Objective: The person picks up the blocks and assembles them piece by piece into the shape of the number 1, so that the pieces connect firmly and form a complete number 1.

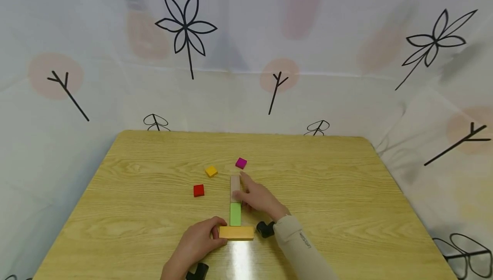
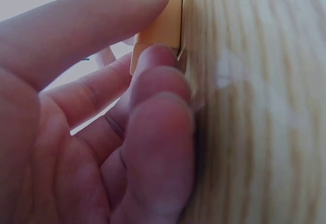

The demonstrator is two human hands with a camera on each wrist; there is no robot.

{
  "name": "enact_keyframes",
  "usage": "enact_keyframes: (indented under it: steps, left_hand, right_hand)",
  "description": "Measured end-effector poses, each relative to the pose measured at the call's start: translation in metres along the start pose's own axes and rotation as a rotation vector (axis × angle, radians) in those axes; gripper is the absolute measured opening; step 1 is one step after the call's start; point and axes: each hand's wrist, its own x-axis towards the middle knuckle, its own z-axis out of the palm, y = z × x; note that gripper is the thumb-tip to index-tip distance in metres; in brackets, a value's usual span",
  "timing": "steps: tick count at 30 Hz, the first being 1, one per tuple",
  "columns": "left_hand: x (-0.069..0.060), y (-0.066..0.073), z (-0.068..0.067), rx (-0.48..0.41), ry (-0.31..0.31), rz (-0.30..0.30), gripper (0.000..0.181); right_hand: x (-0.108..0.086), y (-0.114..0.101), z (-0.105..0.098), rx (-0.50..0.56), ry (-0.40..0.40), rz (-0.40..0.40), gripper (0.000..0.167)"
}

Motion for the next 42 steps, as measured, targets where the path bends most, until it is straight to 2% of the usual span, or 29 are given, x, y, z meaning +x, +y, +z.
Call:
enact_keyframes:
  steps: [8, 13, 16, 19, 22, 24, 28, 37, 42]
  left_hand:
    - [-0.001, 0.001, -0.002, 0.004, 0.005, -0.017, 0.033]
    - [-0.002, 0.002, -0.002, 0.009, 0.010, -0.016, 0.033]
    - [-0.003, 0.003, -0.002, 0.003, 0.011, -0.015, 0.033]
    - [-0.003, 0.004, -0.002, -0.007, 0.013, -0.016, 0.033]
    - [-0.003, 0.003, -0.001, -0.014, 0.013, -0.017, 0.033]
    - [-0.003, 0.003, -0.001, -0.013, 0.014, -0.017, 0.033]
    - [-0.003, 0.002, 0.000, -0.009, 0.013, -0.022, 0.033]
    - [-0.001, 0.002, -0.001, -0.033, -0.009, -0.028, 0.033]
    - [-0.001, 0.003, -0.001, -0.040, -0.005, -0.023, 0.033]
  right_hand:
    - [0.003, 0.008, -0.003, -0.033, 0.155, -0.005, 0.055]
    - [0.006, 0.017, -0.003, 0.038, 0.207, 0.033, 0.040]
    - [0.009, 0.025, -0.003, 0.135, 0.223, 0.026, 0.035]
    - [0.014, 0.032, -0.005, 0.297, 0.249, 0.033, 0.031]
    - [0.018, 0.038, -0.006, 0.444, 0.289, 0.058, 0.028]
    - [0.021, 0.040, -0.007, 0.498, 0.308, 0.073, 0.028]
    - [0.026, 0.042, -0.007, 0.524, 0.320, 0.097, 0.031]
    - [0.045, 0.044, -0.013, 0.464, 0.400, 0.124, 0.030]
    - [0.055, 0.045, -0.018, 0.481, 0.372, 0.116, 0.033]
